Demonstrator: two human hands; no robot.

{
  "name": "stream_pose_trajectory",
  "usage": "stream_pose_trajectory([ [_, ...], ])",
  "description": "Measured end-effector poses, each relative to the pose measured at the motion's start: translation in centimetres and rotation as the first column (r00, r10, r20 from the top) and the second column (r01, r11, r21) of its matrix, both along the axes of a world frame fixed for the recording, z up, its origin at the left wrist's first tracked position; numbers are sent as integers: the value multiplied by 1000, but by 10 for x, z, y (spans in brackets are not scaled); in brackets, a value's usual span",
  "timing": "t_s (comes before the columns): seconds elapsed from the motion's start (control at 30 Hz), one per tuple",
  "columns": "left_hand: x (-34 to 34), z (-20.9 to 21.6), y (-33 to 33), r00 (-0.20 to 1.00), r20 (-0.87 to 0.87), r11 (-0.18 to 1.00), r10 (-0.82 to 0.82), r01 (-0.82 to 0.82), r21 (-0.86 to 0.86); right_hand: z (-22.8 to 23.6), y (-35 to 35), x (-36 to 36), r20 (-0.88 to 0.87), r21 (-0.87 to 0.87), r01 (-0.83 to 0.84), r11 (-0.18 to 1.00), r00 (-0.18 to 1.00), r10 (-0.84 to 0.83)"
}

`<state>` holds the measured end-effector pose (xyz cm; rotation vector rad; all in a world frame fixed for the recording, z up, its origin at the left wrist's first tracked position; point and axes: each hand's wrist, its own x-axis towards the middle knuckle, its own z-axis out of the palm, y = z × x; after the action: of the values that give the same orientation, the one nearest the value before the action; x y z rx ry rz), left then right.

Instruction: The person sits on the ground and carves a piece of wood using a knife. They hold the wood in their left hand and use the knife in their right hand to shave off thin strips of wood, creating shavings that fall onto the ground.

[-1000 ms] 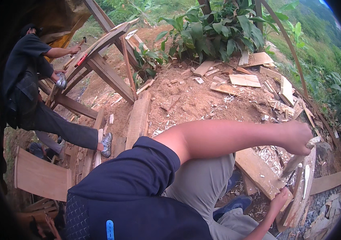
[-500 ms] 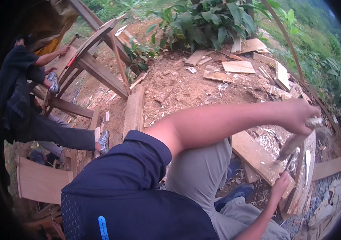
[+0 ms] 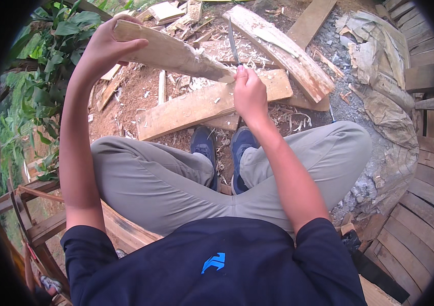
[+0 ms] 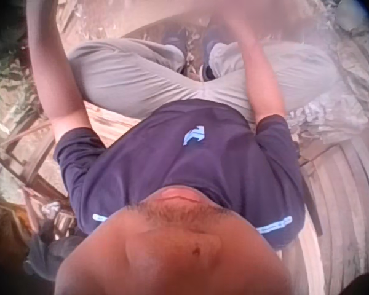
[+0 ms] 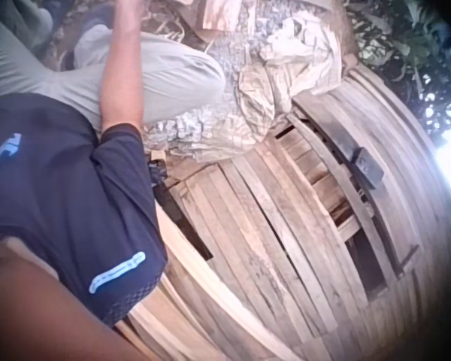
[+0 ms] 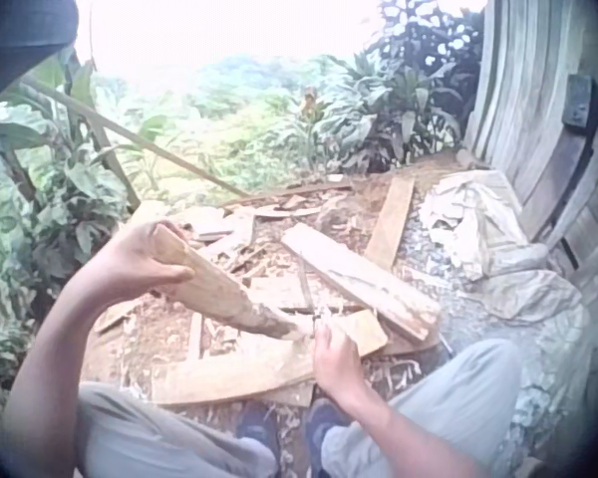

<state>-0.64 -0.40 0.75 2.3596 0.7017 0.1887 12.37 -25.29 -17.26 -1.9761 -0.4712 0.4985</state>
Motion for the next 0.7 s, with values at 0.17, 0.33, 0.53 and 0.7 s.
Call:
stream_pose_trajectory([
  [0.17, 1, 7, -21, 998, 12, 987, 59, -60, 146, 34, 10, -18, 126, 234, 32, 972, 990, -63],
  [0.33, 23, 54, -66, 987, -149, 993, 59, -44, 106, -21, 17, -29, 136, -335, -234, 913, 946, 293],
  [0.53, -12, 33, -43, 998, 48, 977, -52, 41, 209, 20, 21, -28, 146, -103, -123, 987, 980, 138],
  [0.7, -23, 41, -32, 995, -85, 960, -46, 68, 273, 46, 17, -20, 96, 371, 11, 928, 994, -50],
])
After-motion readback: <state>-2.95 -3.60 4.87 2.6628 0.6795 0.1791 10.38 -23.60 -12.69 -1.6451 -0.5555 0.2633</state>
